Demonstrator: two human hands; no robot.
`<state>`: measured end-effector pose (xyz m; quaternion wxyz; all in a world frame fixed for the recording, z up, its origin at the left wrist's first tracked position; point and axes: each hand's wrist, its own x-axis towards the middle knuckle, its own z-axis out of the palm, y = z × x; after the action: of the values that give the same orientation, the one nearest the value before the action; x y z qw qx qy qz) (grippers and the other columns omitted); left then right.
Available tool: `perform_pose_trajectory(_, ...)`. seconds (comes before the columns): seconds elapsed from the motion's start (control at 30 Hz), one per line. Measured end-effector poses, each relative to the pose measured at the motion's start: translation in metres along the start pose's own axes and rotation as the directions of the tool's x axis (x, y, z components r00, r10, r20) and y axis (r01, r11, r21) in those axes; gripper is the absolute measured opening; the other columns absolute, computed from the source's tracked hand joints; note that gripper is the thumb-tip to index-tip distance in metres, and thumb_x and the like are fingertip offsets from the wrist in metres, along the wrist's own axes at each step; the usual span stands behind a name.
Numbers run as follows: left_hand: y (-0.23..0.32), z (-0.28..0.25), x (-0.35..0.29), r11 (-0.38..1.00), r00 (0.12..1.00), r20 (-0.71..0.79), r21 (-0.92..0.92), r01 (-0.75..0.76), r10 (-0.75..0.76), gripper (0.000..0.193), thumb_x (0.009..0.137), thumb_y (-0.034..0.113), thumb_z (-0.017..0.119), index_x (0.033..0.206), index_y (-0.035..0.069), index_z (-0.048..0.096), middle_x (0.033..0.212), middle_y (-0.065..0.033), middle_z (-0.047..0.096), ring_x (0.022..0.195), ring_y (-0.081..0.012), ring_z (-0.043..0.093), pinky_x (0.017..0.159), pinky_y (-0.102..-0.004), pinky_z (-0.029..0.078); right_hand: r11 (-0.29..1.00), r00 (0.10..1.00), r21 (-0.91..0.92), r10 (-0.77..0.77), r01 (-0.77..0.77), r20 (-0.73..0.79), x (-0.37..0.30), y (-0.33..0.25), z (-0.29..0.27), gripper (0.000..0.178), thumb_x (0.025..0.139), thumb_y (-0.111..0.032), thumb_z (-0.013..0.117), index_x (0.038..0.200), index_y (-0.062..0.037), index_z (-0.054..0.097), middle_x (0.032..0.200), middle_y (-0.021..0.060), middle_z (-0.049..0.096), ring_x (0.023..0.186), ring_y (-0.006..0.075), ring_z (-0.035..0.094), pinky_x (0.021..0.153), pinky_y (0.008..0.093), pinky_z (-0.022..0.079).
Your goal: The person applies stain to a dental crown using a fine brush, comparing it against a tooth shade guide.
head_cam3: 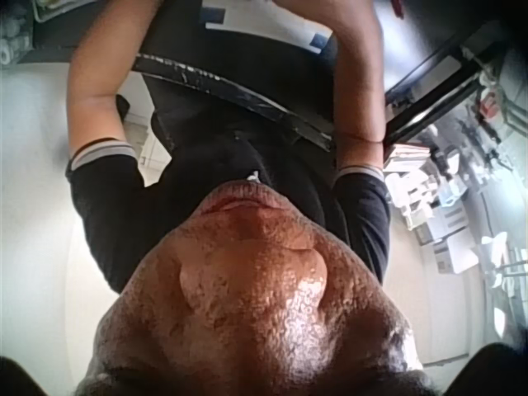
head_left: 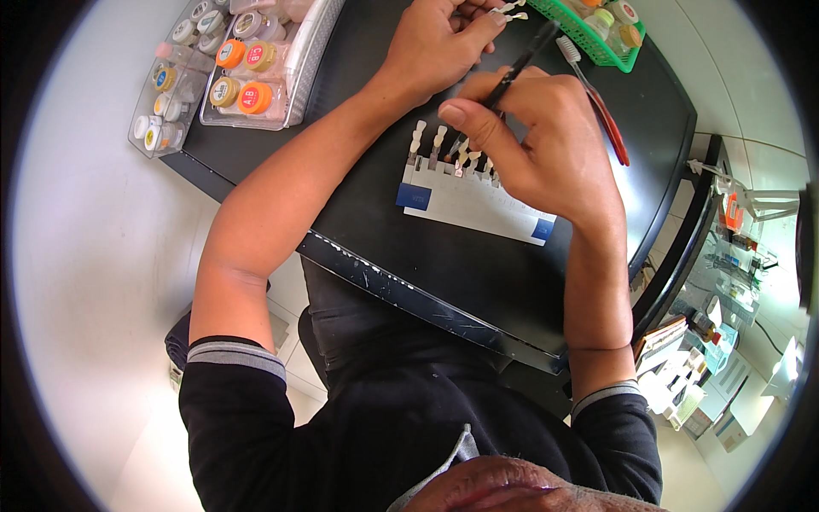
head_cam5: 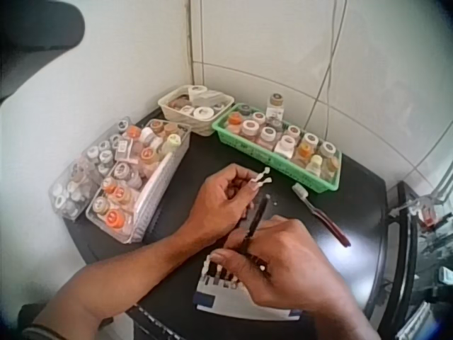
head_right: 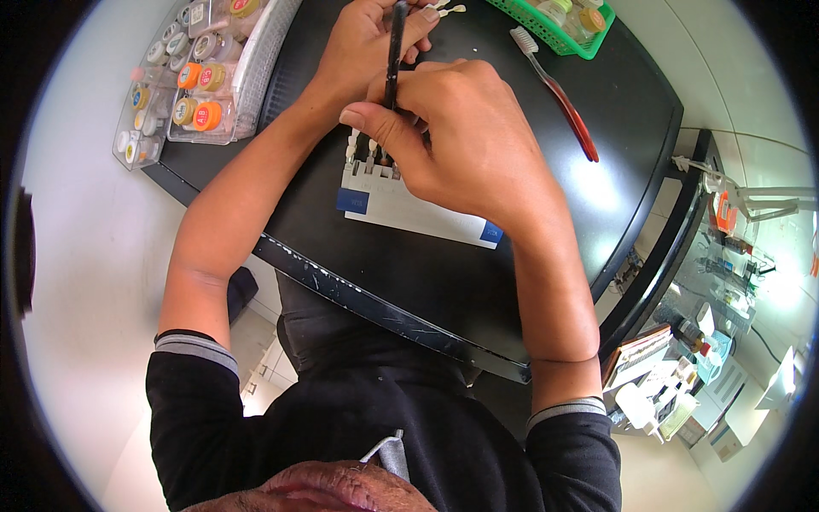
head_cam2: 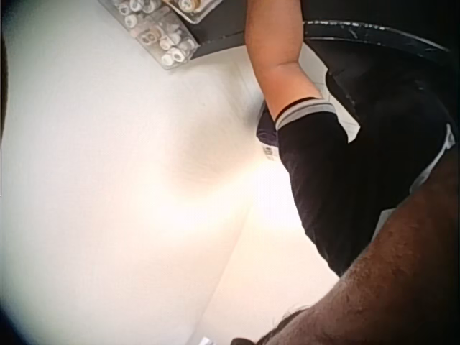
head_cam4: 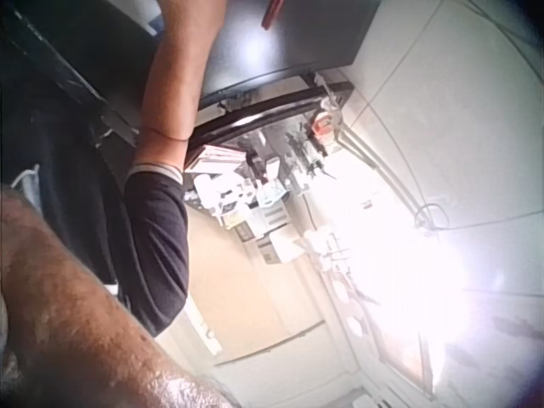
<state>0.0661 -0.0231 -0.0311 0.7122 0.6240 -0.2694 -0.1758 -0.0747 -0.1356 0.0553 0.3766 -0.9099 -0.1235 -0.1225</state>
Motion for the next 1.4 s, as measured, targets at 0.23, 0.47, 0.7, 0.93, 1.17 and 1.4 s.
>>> perform_pose_trajectory(0.23, -0.001, 0.0, 0.0, 0.999, 0.999, -0.01, 0.022, -0.031, 0.031, 0.014, 0.11, 0.013, 0.069, 0.116, 0.001, 0.069, 0.09, -0.0007, 0.07, 0.076, -0.0071, 0.063, 0.069, -0.0251, 0.053, 0.998, 0.999, -0.04, -0.046, 0.046, 0.008, 0.0, -0.001, 0.003, 0.04, 0.097, -0.03, 0.082, 0.072, -0.0009, 0.072, 0.061, 0.0187, 0.062, 0.061, 0.044, 0.061, 0.057, 0.0512, 0.046)
perform_pose_trajectory(0.47, -0.001, 0.001, 0.002, 0.994, 0.997, -0.025, 0.079, -0.069, 0.072, 0.014, 0.111, 0.013, 0.068, 0.117, 0.001, 0.068, 0.09, -0.0006, 0.069, 0.079, -0.0078, 0.063, 0.072, -0.0261, 0.052, 1.0, 1.0, -0.017, -0.006, 0.006, 0.029, -0.001, -0.002, 0.002, 0.04, 0.097, -0.03, 0.082, 0.071, -0.001, 0.071, 0.063, 0.018, 0.064, 0.062, 0.0434, 0.063, 0.059, 0.0517, 0.046)
perform_pose_trajectory(0.7, -0.002, 0.0, 0.002, 0.999, 1.0, 0.008, -0.038, -0.017, 0.017, 0.014, 0.11, 0.013, 0.069, 0.117, 0.001, 0.068, 0.09, -0.0007, 0.069, 0.076, -0.0071, 0.061, 0.07, -0.0253, 0.051, 0.995, 0.996, -0.062, -0.082, 0.08, -0.046, 0.001, 0.002, 0.005, 0.039, 0.097, -0.029, 0.082, 0.072, -0.0017, 0.071, 0.063, 0.0184, 0.063, 0.063, 0.0439, 0.063, 0.061, 0.0529, 0.046)
perform_pose_trajectory(0.93, 0.006, 0.0, 0.0, 0.999, 1.0, -0.002, 0.021, 0.03, -0.03, 0.014, 0.11, 0.013, 0.069, 0.116, 0.001, 0.069, 0.088, -0.0003, 0.068, 0.073, -0.0056, 0.059, 0.065, -0.0232, 0.049, 0.997, 0.999, -0.054, -0.052, 0.052, 0.007, 0.0, -0.001, 0.007, 0.041, 0.097, -0.031, 0.083, 0.07, -0.0014, 0.07, 0.063, 0.0188, 0.063, 0.063, 0.044, 0.063, 0.061, 0.0533, 0.047)
perform_pose_trajectory(1.17, -0.001, 0.002, 0.003, 0.996, 0.998, -0.021, 0.073, -0.052, 0.054, 0.013, 0.11, 0.012, 0.069, 0.115, 0.001, 0.069, 0.089, -0.0009, 0.069, 0.076, -0.0073, 0.063, 0.069, -0.0256, 0.052, 0.999, 1.0, 0.034, -0.001, 0.0, 0.022, -0.001, 0.0, 0.005, 0.042, 0.098, -0.031, 0.083, 0.071, -0.0007, 0.072, 0.062, 0.0187, 0.063, 0.062, 0.0437, 0.063, 0.059, 0.0511, 0.048)
perform_pose_trajectory(1.4, -0.004, 0.0, 0.003, 0.996, 0.997, -0.005, 0.057, -0.072, 0.073, 0.014, 0.11, 0.012, 0.068, 0.117, 0.0, 0.068, 0.089, -0.0015, 0.07, 0.077, -0.008, 0.064, 0.071, -0.0262, 0.053, 0.999, 1.0, 0.036, 0.005, -0.005, 0.002, 0.001, 0.0, 0.007, 0.042, 0.098, -0.031, 0.083, 0.071, 0.0002, 0.072, 0.06, 0.0185, 0.062, 0.061, 0.0438, 0.063, 0.059, 0.0513, 0.048)
